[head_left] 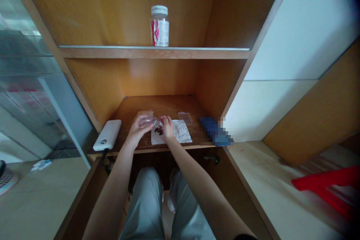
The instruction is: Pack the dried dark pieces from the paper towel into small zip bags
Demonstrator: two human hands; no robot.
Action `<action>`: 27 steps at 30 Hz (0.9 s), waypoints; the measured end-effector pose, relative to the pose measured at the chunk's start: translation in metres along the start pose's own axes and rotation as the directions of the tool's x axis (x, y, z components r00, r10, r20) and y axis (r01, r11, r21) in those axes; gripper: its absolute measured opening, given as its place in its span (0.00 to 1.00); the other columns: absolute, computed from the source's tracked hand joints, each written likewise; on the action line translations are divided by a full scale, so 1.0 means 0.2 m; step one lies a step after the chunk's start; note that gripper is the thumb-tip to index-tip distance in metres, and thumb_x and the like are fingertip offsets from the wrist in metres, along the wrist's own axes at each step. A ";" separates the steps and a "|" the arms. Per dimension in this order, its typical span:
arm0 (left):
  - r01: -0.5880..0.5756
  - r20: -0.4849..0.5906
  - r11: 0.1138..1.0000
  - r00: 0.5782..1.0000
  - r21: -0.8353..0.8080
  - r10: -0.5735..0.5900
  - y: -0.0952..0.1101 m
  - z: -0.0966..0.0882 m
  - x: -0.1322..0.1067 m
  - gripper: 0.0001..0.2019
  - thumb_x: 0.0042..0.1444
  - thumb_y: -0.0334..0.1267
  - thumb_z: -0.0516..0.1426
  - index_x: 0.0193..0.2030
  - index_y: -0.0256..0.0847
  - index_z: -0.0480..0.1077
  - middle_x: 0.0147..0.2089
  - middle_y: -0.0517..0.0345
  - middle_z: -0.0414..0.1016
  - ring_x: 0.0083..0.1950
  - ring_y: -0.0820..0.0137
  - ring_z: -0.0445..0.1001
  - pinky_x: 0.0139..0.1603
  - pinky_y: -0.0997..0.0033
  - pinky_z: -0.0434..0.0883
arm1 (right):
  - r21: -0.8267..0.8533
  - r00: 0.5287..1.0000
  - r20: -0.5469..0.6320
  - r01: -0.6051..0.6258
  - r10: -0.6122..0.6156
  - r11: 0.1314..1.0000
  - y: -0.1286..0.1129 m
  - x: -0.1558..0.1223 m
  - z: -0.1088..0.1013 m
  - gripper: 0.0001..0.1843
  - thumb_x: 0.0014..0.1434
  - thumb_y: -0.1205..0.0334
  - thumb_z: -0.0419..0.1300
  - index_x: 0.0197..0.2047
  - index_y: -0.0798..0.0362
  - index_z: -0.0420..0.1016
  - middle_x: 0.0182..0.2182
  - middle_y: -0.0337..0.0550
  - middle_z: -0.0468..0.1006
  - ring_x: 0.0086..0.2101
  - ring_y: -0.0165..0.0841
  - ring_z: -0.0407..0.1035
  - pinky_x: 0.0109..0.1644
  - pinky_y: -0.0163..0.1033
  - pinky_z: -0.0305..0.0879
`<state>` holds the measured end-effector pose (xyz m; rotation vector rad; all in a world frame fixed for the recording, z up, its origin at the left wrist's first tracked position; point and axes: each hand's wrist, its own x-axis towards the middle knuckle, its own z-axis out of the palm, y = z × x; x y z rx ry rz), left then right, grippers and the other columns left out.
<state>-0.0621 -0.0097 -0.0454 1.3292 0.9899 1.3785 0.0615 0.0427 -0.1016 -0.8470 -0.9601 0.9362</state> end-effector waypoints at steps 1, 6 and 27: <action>-0.022 -0.013 0.999 1.000 -0.023 0.022 -0.01 0.01 0.00 0.23 0.38 0.34 0.64 0.44 0.40 0.65 0.44 0.51 0.73 0.47 0.64 0.72 0.46 0.61 0.69 | -0.002 1.000 -0.005 0.002 -0.002 1.000 0.00 0.00 0.00 0.08 0.54 0.57 0.50 0.30 0.50 0.67 0.30 0.40 0.73 0.35 0.31 0.68 0.44 0.39 0.62; -0.053 -0.017 0.987 0.999 -0.150 0.052 -0.05 0.04 -0.02 0.23 0.42 0.34 0.62 0.47 0.43 0.63 0.50 0.50 0.70 0.52 0.63 0.69 0.46 0.61 0.70 | -0.008 0.997 0.038 0.073 -0.073 0.997 -0.01 -0.01 0.00 0.07 0.51 0.58 0.53 0.28 0.52 0.67 0.31 0.41 0.73 0.36 0.31 0.67 0.44 0.38 0.62; 0.088 -0.025 0.961 0.995 -0.264 -0.098 -0.13 0.01 -0.05 0.23 0.44 0.34 0.62 0.48 0.39 0.62 0.38 0.52 0.77 0.37 0.64 0.77 0.47 0.56 0.70 | 0.106 0.996 -0.048 0.080 -0.075 0.991 -0.07 -0.03 -0.01 0.08 0.50 0.57 0.55 0.29 0.53 0.67 0.28 0.37 0.70 0.26 0.27 0.64 0.33 0.34 0.62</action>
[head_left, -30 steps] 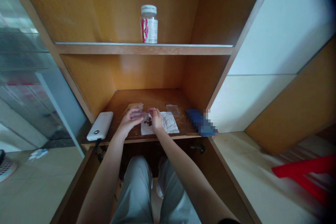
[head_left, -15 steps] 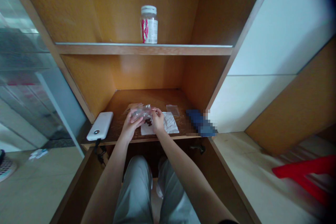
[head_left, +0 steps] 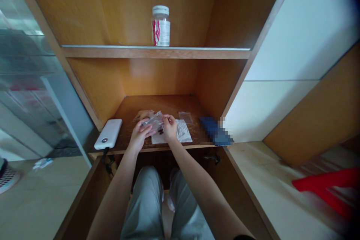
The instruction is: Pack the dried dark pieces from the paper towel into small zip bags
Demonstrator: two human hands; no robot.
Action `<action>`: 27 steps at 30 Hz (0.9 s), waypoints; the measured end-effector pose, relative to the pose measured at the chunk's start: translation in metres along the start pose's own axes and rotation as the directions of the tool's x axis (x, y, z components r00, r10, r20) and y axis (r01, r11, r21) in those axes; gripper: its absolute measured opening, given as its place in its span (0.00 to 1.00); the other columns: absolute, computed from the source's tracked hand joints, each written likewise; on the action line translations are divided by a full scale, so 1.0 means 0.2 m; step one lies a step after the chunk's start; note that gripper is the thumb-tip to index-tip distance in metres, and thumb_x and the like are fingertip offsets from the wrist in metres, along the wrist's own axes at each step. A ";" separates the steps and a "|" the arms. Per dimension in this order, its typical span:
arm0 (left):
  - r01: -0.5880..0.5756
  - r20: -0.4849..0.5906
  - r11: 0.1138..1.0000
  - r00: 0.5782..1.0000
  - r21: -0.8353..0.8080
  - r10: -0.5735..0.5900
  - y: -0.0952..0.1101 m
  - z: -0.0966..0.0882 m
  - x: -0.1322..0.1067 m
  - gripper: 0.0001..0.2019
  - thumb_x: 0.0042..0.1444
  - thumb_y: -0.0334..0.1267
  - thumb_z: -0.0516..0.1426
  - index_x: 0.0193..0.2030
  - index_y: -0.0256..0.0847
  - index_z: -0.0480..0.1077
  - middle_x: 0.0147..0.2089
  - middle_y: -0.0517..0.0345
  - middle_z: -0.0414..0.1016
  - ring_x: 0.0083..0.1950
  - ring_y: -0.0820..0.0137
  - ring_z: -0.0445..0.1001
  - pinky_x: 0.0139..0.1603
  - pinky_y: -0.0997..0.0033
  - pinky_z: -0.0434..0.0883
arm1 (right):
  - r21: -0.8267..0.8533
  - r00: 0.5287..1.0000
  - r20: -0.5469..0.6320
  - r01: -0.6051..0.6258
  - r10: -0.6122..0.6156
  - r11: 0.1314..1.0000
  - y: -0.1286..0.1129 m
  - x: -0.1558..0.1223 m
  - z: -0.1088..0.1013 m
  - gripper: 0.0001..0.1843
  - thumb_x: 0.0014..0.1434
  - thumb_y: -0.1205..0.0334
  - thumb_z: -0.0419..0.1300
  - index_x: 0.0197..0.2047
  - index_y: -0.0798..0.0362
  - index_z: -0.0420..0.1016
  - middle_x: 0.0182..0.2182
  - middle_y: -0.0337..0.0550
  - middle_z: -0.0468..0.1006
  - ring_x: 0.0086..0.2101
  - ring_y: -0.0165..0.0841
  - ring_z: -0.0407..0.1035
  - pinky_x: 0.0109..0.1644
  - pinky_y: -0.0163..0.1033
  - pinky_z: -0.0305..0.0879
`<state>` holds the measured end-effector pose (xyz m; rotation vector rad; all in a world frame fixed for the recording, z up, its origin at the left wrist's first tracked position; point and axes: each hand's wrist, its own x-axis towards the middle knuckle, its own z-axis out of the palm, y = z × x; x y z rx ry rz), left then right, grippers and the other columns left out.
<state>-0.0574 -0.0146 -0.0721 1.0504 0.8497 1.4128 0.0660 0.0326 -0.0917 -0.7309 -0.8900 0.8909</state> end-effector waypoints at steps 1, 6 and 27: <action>0.001 -0.009 1.000 1.000 -0.002 -0.001 0.00 0.00 0.00 0.22 0.44 0.35 0.62 0.47 0.39 0.63 0.38 0.52 0.77 0.36 0.64 0.77 0.45 0.57 0.70 | -0.006 1.000 -0.001 0.002 -0.002 1.000 0.00 0.00 0.00 0.08 0.50 0.57 0.55 0.30 0.53 0.68 0.28 0.37 0.70 0.26 0.27 0.64 0.33 0.34 0.62; 0.006 -0.033 1.000 0.999 -0.018 -0.007 0.01 0.01 0.00 0.17 0.44 0.39 0.62 0.42 0.36 0.67 0.37 0.51 0.77 0.34 0.65 0.77 0.40 0.62 0.72 | -0.081 0.999 0.021 0.028 -0.026 0.996 -0.01 0.00 -0.01 0.10 0.51 0.54 0.55 0.30 0.52 0.70 0.28 0.39 0.72 0.29 0.29 0.65 0.34 0.35 0.63; 0.026 -0.043 0.999 0.999 -0.018 -0.027 -0.01 -0.01 0.02 0.13 0.43 0.39 0.62 0.35 0.37 0.68 0.30 0.55 0.76 0.32 0.68 0.76 0.34 0.67 0.72 | -0.228 0.959 0.259 0.179 -0.117 0.957 -0.08 -0.05 -0.01 0.09 0.52 0.65 0.52 0.24 0.53 0.70 0.26 0.38 0.69 0.31 0.30 0.64 0.37 0.35 0.59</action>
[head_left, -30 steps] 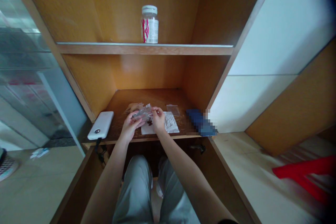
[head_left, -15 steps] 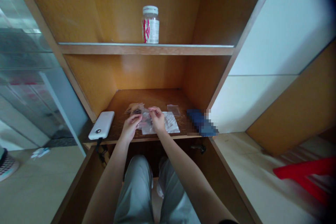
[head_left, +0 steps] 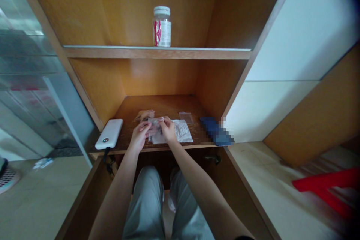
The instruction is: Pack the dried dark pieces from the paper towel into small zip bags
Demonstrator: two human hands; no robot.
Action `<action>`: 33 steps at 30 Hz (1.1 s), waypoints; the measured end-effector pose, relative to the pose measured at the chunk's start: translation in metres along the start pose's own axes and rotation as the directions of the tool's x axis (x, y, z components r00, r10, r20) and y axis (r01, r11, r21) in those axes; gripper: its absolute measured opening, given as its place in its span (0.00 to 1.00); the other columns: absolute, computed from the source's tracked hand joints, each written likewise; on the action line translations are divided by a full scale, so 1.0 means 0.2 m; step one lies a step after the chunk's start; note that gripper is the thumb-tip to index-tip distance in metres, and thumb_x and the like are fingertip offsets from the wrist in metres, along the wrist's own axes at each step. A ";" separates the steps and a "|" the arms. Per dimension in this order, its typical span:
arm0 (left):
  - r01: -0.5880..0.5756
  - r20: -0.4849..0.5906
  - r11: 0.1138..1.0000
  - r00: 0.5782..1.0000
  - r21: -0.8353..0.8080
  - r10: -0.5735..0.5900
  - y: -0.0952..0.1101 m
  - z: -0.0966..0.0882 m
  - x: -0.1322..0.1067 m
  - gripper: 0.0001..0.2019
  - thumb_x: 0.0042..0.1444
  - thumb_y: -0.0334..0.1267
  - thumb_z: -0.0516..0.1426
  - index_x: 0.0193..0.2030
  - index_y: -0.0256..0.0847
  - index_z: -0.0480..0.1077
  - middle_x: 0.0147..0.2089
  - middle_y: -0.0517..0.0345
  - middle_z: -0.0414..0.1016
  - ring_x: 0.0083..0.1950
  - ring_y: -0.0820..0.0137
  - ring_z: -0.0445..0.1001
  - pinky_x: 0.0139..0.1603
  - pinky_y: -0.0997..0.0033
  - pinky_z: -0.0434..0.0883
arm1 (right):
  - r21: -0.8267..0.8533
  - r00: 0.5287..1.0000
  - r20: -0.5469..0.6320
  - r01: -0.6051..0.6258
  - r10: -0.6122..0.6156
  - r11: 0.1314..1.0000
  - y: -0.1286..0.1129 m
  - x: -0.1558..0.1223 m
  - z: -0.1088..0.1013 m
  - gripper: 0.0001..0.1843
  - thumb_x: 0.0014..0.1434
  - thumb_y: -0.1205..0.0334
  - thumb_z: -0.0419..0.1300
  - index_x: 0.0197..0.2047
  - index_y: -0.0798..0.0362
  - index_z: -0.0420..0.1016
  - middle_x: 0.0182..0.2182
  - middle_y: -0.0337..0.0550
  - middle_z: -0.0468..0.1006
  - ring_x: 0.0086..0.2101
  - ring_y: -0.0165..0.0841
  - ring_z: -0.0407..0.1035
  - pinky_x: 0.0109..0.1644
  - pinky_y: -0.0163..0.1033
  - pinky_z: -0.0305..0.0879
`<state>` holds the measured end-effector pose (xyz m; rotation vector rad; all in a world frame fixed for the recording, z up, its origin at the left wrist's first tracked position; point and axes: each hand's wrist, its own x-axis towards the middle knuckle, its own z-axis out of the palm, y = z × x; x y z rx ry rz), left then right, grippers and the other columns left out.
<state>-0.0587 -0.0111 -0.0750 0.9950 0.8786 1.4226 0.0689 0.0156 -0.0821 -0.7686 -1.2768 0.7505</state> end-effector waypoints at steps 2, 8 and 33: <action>-0.006 0.002 1.000 1.000 0.001 0.006 0.00 0.00 0.00 0.13 0.43 0.39 0.62 0.34 0.36 0.68 0.31 0.55 0.76 0.33 0.68 0.76 0.35 0.67 0.72 | 0.004 0.999 0.045 0.000 0.000 1.000 -0.02 -0.01 0.00 0.09 0.52 0.65 0.52 0.23 0.53 0.71 0.26 0.38 0.70 0.31 0.30 0.64 0.37 0.34 0.60; -0.034 0.009 0.999 0.999 0.002 0.034 0.01 0.01 -0.01 0.12 0.43 0.39 0.62 0.33 0.35 0.69 0.31 0.55 0.76 0.33 0.69 0.75 0.35 0.68 0.72 | -0.002 1.000 0.021 -0.011 0.011 1.000 -0.02 -0.01 0.01 0.09 0.52 0.63 0.53 0.23 0.52 0.70 0.25 0.38 0.69 0.31 0.30 0.64 0.35 0.34 0.60; -0.030 -0.035 0.999 0.999 -0.017 0.029 -0.01 0.00 0.01 0.12 0.42 0.40 0.62 0.32 0.35 0.69 0.31 0.54 0.76 0.31 0.67 0.76 0.38 0.62 0.73 | -0.085 0.998 0.049 0.034 -0.030 0.996 0.05 -0.01 0.02 0.06 0.52 0.63 0.54 0.28 0.51 0.71 0.28 0.39 0.71 0.31 0.30 0.66 0.33 0.34 0.61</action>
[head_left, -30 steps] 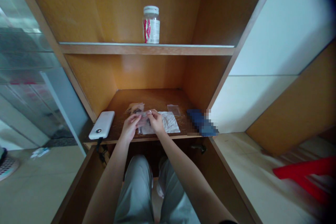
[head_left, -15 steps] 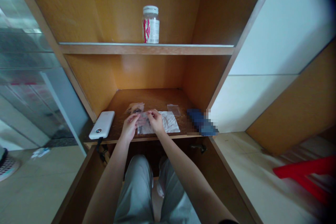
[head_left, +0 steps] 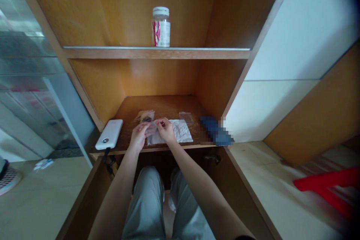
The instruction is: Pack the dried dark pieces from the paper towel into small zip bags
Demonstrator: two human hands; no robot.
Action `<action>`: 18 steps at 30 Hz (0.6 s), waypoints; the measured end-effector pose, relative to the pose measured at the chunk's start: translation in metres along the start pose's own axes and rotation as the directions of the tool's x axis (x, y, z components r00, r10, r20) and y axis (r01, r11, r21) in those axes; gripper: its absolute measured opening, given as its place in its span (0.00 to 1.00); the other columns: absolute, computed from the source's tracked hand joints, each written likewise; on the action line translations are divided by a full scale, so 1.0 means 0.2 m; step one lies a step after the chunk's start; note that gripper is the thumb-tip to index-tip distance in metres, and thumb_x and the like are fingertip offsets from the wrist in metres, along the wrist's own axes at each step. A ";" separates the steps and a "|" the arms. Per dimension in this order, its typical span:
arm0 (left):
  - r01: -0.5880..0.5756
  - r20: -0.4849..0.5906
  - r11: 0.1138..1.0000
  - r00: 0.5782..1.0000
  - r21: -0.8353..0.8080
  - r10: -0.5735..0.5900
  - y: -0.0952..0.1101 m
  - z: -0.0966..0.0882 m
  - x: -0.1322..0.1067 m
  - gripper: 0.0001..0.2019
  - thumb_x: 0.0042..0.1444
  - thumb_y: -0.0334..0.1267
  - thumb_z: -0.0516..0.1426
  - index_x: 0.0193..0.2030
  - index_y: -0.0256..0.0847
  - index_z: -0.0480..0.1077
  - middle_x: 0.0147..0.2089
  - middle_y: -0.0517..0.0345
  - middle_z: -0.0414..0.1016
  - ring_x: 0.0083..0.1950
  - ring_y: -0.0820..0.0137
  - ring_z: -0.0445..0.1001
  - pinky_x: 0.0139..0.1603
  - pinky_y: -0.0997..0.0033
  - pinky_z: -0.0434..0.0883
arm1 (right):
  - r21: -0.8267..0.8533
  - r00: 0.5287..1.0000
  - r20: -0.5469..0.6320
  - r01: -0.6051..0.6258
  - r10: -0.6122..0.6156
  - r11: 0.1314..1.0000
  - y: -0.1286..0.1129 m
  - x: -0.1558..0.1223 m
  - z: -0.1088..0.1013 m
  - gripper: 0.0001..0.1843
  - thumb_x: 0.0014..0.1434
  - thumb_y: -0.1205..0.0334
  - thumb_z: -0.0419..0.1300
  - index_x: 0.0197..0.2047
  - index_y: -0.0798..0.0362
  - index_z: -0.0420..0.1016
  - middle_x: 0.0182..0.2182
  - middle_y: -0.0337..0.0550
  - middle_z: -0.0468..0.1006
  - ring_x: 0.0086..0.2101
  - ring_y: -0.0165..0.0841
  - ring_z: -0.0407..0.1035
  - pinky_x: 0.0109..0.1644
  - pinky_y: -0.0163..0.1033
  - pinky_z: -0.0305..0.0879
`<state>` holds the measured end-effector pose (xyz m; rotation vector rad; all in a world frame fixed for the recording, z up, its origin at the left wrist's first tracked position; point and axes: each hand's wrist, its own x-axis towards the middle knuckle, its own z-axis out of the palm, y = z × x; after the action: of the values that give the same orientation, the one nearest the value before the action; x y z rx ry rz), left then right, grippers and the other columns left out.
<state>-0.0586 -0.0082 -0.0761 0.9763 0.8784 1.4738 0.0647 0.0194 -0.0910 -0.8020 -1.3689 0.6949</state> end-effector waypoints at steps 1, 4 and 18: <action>0.001 0.004 1.000 1.000 0.005 -0.001 0.00 0.00 0.00 0.12 0.42 0.39 0.62 0.31 0.35 0.69 0.30 0.54 0.76 0.30 0.68 0.76 0.37 0.63 0.73 | 0.007 1.000 -0.003 -0.002 0.002 1.000 0.00 0.00 0.00 0.06 0.51 0.63 0.54 0.27 0.51 0.71 0.28 0.39 0.70 0.31 0.30 0.66 0.33 0.34 0.61; -0.007 0.010 1.000 1.000 0.012 0.007 0.01 0.00 -0.01 0.11 0.40 0.39 0.63 0.30 0.35 0.70 0.31 0.56 0.75 0.30 0.69 0.75 0.36 0.65 0.73 | 0.028 1.000 -0.013 -0.009 0.009 1.000 -0.02 0.00 0.00 0.06 0.51 0.64 0.53 0.27 0.52 0.70 0.27 0.38 0.70 0.30 0.29 0.65 0.32 0.34 0.60; -0.008 -0.010 1.000 1.000 0.017 0.008 0.01 0.01 -0.01 0.11 0.39 0.39 0.63 0.29 0.34 0.71 0.32 0.54 0.75 0.35 0.67 0.75 0.40 0.63 0.72 | -0.083 0.996 0.050 0.073 -0.069 0.994 -0.04 -0.01 0.00 0.05 0.50 0.66 0.53 0.29 0.52 0.71 0.28 0.40 0.71 0.29 0.29 0.65 0.32 0.34 0.59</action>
<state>-0.0575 -0.0110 -0.0740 0.9867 0.8969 1.4816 0.0648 0.0138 -0.0863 -0.8040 -1.4706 0.6069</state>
